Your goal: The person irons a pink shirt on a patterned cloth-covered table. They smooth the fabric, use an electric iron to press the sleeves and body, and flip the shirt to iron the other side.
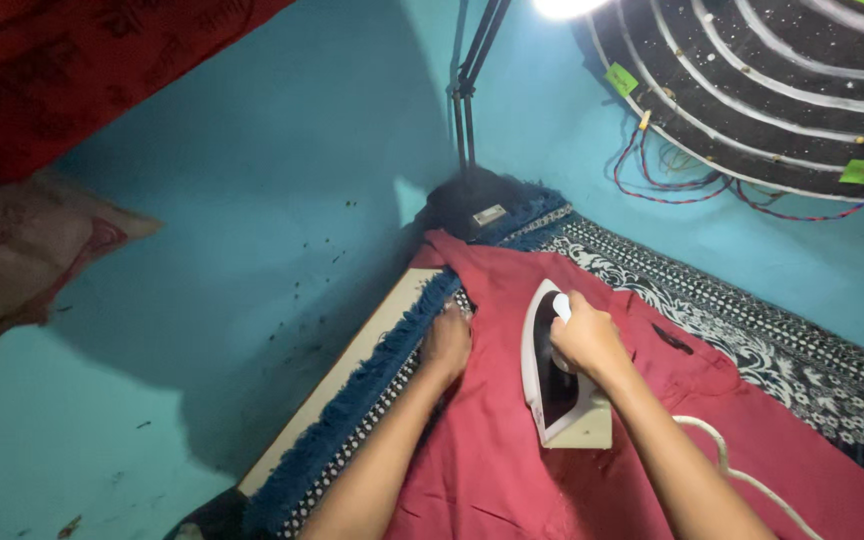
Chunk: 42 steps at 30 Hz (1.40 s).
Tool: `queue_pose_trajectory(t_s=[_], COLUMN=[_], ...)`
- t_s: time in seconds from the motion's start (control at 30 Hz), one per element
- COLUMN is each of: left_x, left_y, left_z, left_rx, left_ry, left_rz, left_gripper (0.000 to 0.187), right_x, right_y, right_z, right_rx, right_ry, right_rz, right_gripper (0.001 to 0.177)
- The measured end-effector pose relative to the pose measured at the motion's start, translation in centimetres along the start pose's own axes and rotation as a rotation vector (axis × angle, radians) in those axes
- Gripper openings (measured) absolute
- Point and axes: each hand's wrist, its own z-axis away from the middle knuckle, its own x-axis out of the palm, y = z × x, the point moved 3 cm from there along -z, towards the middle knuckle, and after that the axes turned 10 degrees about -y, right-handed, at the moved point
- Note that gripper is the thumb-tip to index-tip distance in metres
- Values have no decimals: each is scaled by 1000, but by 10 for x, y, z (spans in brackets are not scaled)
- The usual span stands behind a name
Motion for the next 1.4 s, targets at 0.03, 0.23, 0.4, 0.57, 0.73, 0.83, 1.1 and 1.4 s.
queue_pose_trajectory(t_s=[0.03,0.23,0.4,0.57,0.73,0.83,1.1,1.4], left_x=[-5,-20,-39,-61,-70,-72,-104,-98], left_y=[4,3,-15,3,-3,-17,-59,-69], left_z=[14,125,135,156,259,303,313,309], left_rx=[-65,-123,3,-18,-303,-341,-238,-282], left_ry=[-45,-197,99,253,42,15,221,182], left_rz=[31,-42,-132,-230,-272,-234,-287,-245], left_gripper=[42,37,30,29,42,42,34,29], right_x=[-1,3,4,30,30,23,22,35], right_y=[0,4,3,7,2,-3,-20,-14], right_z=[-1,-8,-8,35,42,32,72,28], right_rx=[-14,-20,-5,-144,-234,-238,-493,-384], right_ry=[14,15,-22,-34,-61,-69,-215,-131], right_rz=[8,5,-13,29,58,44,262,203], right_gripper=[50,48,48,47,42,40,48,53])
